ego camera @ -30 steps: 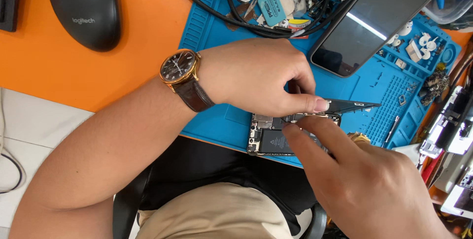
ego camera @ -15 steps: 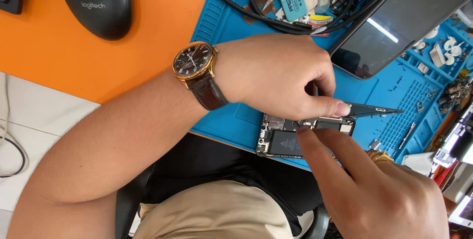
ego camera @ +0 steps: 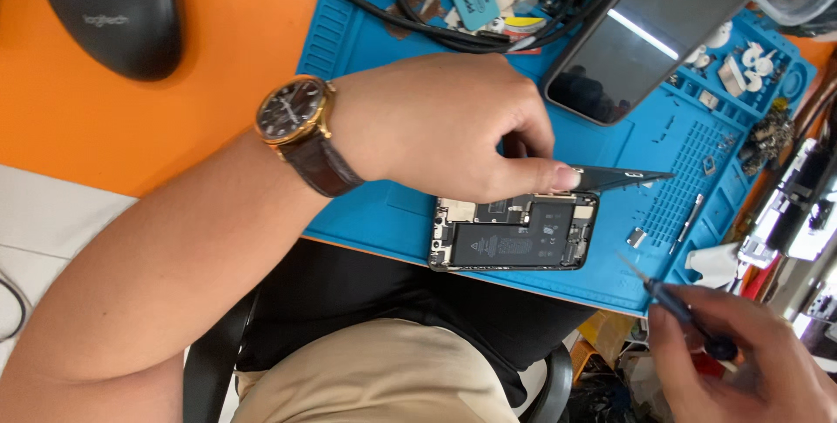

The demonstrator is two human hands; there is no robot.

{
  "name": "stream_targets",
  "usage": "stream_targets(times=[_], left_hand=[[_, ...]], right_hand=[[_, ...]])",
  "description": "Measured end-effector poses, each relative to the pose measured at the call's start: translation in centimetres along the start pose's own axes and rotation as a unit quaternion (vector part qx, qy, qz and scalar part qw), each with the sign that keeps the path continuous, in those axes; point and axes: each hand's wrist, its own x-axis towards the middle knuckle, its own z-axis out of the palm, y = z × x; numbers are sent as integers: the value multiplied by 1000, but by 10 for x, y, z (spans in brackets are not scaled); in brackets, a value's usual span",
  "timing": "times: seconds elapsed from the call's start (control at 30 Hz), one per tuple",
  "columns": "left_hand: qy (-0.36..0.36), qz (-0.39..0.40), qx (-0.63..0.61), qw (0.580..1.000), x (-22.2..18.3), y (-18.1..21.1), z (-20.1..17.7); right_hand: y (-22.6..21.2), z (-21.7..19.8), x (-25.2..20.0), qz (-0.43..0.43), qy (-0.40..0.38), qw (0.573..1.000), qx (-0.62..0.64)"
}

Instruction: The person disassembles a smartphone on a blue work mat. They use a screwdriver to remove screws from the phone's internal frame and then use tweezers to lift and remove a small metal bracket.

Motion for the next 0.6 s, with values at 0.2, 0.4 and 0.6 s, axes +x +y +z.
stream_targets(times=[0.2, 0.4, 0.6], left_hand=[[-20, -25, 4, 999, 3, 13, -6], [-52, -62, 4, 997, 7, 14, -7], [-39, -84, -5, 996, 8, 10, -4]], right_hand=[[55, 61, 7, 65, 153, 978, 127], [61, 66, 26, 44, 97, 988, 116], [55, 61, 36, 24, 35, 991, 123]])
